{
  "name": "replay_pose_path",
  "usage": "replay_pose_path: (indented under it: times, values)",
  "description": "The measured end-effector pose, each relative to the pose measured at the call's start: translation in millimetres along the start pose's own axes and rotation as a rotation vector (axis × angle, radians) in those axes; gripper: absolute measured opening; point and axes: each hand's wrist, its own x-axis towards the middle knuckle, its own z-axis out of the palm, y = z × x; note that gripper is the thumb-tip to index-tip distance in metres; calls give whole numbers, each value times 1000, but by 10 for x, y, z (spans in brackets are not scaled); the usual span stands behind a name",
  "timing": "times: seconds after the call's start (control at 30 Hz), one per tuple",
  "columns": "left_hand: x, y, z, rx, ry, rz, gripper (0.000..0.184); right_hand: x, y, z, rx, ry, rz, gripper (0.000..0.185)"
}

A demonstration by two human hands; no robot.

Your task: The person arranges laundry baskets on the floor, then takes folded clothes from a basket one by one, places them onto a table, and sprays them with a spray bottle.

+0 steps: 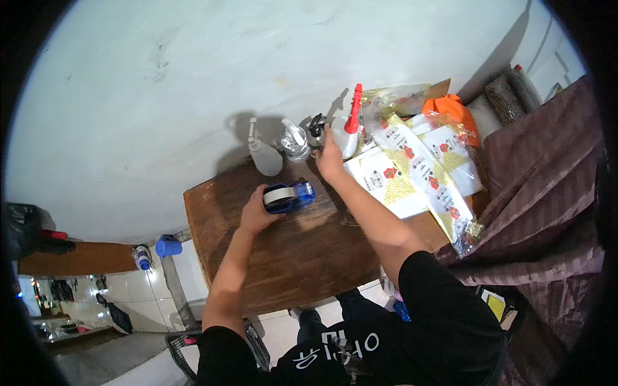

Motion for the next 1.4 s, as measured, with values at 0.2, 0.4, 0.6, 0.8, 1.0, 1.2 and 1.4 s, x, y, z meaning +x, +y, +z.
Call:
replay_pose_path:
  times: [0.2, 0.4, 0.6, 0.8, 1.0, 1.2, 1.4]
  values:
    - [221, 651, 465, -38, 70, 1, 87, -410, -100, -879, 4, -126, -113, 44]
    - [591, 844, 725, -68, 147, -4, 87, -1003, 1241, -2088, -815, -169, 41, 56]
    - [607, 748, 838, -187, 193, -13, 96, -813, 1910, -2508, -919, -306, 103, 58]
    - [-280, 443, 1164, 200, 199, 41, 81, -1096, 1198, -1954, -726, -180, -92, 61]
    - [-1640, -100, 971, 446, 128, -162, 66, -2006, 239, -1067, -454, -559, -217, 51]
    - [-2996, -962, 474, 461, 278, -591, 66, -1940, -111, -935, -413, -446, -393, 49]
    - [-2799, -690, 804, 496, 154, -490, 69, -1174, 362, -1418, -512, -63, -277, 44]
